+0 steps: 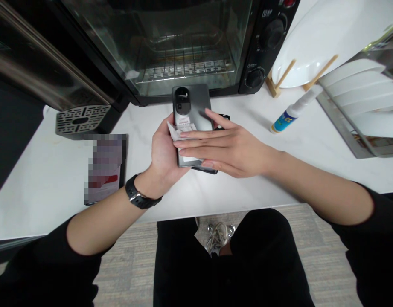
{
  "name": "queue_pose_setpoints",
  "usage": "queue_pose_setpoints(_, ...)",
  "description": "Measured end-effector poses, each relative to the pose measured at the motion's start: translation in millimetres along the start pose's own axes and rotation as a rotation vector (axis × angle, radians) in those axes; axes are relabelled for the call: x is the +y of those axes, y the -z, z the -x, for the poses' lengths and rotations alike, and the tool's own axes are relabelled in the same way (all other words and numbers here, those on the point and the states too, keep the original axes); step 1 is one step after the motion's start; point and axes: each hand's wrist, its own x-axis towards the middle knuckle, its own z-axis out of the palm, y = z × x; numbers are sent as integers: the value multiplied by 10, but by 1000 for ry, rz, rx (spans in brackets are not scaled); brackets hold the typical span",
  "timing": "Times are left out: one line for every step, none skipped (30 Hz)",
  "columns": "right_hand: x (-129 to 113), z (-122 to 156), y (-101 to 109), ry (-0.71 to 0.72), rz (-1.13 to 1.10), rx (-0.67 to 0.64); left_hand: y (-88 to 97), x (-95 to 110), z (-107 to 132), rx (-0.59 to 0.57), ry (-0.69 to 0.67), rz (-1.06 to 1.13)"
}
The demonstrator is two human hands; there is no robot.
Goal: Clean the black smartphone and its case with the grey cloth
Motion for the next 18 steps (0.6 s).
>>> queue_pose_setpoints(18,2,7,-35,24,3,-8,0,-6,-9,-24,4)
queue_pose_setpoints(40,5,16,-84,53,3,-16,-4,-12,-8,-51,10)
queue_pose_setpoints(63,7,25,-143,85,5,-27,-11,-16,4,-78,16)
queue_pose_setpoints(86,9,34,-204,118,10,-40,-21,-17,22,-91,18)
queue_pose_setpoints(106,12,40,-259,147,19,-54,-33,-14,39,-89,17)
queue_pose_setpoints(123,15,45,-307,172,29,-70,-45,-7,51,-72,12)
queue_pose_setpoints(136,18,47,-347,191,41,-85,-57,2,52,-44,3)
queue_pose_setpoints(145,22,47,-379,206,54,-100,-69,13,44,-7,-7)
queue_pose_setpoints(150,25,45,-406,215,64,-112,-78,24,36,27,-17)
queue_pose_setpoints(152,28,42,-427,219,72,-121,-86,32,26,53,-25)
queue_pose_setpoints(151,30,39,-442,219,75,-126,-93,38,21,68,-32)
queue_pose_setpoints(147,31,34,-448,215,74,-129,-97,40,21,73,-37)
queue_pose_setpoints(140,29,29,-445,210,70,-128,-100,40,26,71,-41)
queue_pose_setpoints(130,26,23,-434,203,63,-125,-103,37,34,67,-44)
queue_pose_setpoints(116,22,16,-412,193,53,-119,-104,33,46,64,-46)
queue_pose_setpoints(99,16,6,-379,179,38,-110,-106,28,58,55,-46)
queue_pose_setpoints(81,11,-4,-336,160,18,-98,-107,22,68,47,-42)
queue_pose_setpoints(62,7,-16,-286,137,-5,-81,-107,18,65,48,-34)
